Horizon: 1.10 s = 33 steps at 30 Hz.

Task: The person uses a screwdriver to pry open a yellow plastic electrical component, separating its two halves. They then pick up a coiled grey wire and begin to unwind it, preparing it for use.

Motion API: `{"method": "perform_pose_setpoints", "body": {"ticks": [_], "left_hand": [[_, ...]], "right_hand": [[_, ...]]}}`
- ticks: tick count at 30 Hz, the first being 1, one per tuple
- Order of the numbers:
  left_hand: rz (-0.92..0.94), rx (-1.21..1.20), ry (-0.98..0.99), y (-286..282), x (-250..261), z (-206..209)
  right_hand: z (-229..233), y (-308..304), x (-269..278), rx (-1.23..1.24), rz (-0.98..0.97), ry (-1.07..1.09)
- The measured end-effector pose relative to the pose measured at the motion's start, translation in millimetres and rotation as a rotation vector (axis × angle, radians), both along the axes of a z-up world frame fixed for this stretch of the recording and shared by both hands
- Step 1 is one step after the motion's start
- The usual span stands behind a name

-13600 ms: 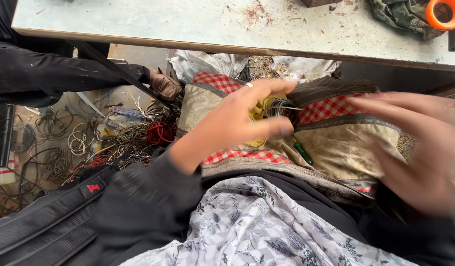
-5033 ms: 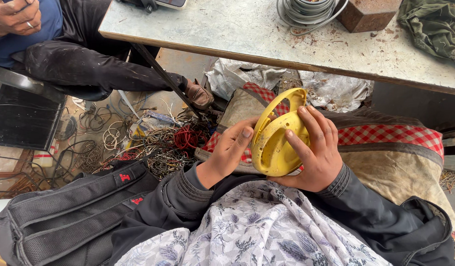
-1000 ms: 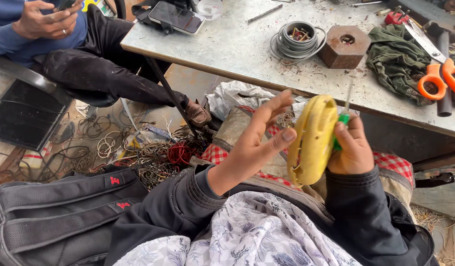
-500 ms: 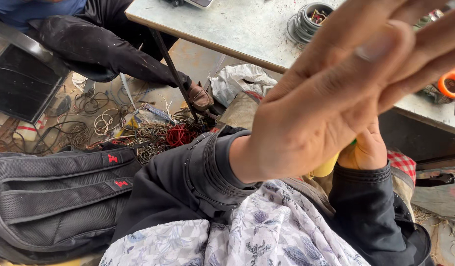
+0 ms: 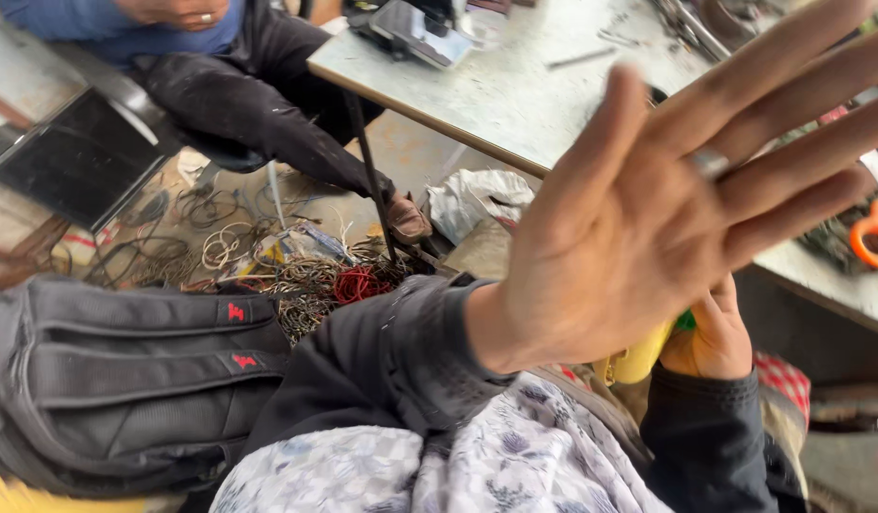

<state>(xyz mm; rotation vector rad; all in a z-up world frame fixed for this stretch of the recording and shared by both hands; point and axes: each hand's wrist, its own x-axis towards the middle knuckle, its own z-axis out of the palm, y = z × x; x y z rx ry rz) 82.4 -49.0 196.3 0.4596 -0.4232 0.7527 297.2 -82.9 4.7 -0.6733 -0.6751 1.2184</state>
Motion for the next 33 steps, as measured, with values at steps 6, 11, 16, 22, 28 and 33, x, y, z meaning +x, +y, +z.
{"method": "perform_pose_setpoints", "body": {"ticks": [6, 11, 16, 22, 28, 33], "left_hand": [[0.499, 0.672, 0.602, 15.8, -1.5, -94.9], [0.395, 0.647, 0.758, 27.6, -14.5, -148.8], [0.061, 0.602, 0.611, 16.1, -21.2, -184.6], [-0.007, 0.573, 0.603, 16.3, -29.3, -189.3], [0.137, 0.551, 0.67, 10.6, -33.3, -180.7], [0.372, 0.465, 0.9, -3.9, -35.5, -178.5]], "right_hand": [[-10.8, -13.9, 10.3, 0.067, -0.057, 0.016], [-20.4, -24.9, -6.8, 0.077, -0.026, 0.077], [-31.7, -31.5, -42.4, 0.038, -0.18, -0.243], [-25.4, -41.0, -64.2, 0.234, -0.332, -0.718], [-11.1, -40.4, -61.7, 0.325, -0.399, -0.884], [0.5, -31.4, -57.4, 0.355, -0.48, -1.047]]}}
